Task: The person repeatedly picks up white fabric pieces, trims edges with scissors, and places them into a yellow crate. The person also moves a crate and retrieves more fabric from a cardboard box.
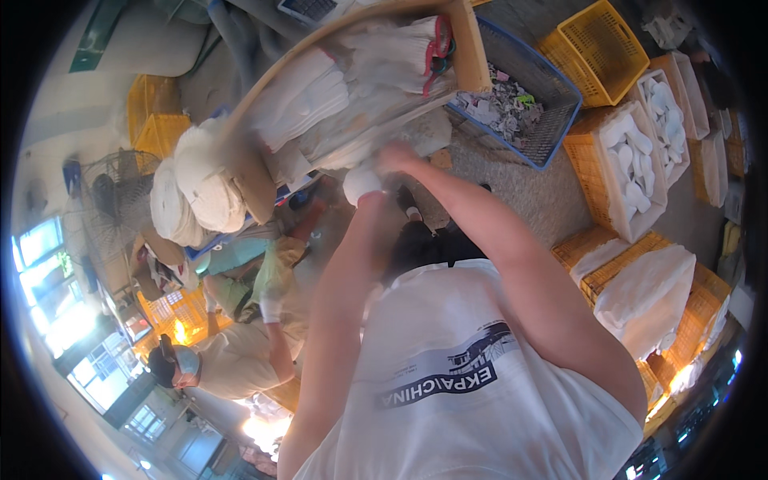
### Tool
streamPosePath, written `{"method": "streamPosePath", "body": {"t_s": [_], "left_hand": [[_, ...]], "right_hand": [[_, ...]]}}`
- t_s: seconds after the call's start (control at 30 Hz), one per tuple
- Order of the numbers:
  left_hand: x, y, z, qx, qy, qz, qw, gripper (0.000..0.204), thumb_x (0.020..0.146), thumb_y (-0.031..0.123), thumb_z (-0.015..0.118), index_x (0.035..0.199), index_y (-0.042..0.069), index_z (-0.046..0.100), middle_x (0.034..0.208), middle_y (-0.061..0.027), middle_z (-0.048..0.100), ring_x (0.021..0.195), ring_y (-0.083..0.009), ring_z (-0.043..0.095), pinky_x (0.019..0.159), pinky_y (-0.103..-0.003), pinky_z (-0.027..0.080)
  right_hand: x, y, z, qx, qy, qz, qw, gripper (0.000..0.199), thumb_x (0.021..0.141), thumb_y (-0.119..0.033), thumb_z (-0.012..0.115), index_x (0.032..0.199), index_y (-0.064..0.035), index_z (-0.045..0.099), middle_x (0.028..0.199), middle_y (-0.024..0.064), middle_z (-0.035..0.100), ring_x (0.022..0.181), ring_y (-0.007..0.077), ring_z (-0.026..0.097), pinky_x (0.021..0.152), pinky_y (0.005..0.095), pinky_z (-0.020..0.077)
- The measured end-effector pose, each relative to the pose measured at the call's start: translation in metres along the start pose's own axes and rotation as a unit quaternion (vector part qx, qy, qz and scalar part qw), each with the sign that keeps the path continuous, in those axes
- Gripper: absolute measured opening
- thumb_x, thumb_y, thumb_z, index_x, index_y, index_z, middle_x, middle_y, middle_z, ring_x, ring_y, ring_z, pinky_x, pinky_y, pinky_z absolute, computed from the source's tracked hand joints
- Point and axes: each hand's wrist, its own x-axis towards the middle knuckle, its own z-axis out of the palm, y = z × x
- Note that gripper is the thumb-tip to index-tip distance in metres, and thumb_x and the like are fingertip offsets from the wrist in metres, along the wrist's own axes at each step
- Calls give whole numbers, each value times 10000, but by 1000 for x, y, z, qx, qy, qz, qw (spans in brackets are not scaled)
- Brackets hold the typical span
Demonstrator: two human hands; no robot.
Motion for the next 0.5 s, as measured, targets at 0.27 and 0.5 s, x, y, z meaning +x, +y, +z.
{"method": "streamPosePath", "body": {"t_s": [0.27,0.5], "left_hand": [[-35,22,-66,26,-117,21,993,383,854,384,580,1168,175,651,1197,-74,651,1109,-261,617,887,-400,511],[-10,13,-53,-77,-135,-89,984,417,821,433,601,1143,177,669,1216,-103,636,1107,-294,609,898,-400,498]], "right_hand": [[-29,4,2,78,127,-7,989,374,878,-346,542,945,-16,703,987,217,674,869,386,654,767,459,516],[-11,5,18,171,8,67,983,387,891,-325,522,991,14,681,998,217,664,766,296,679,564,417,530]]}}
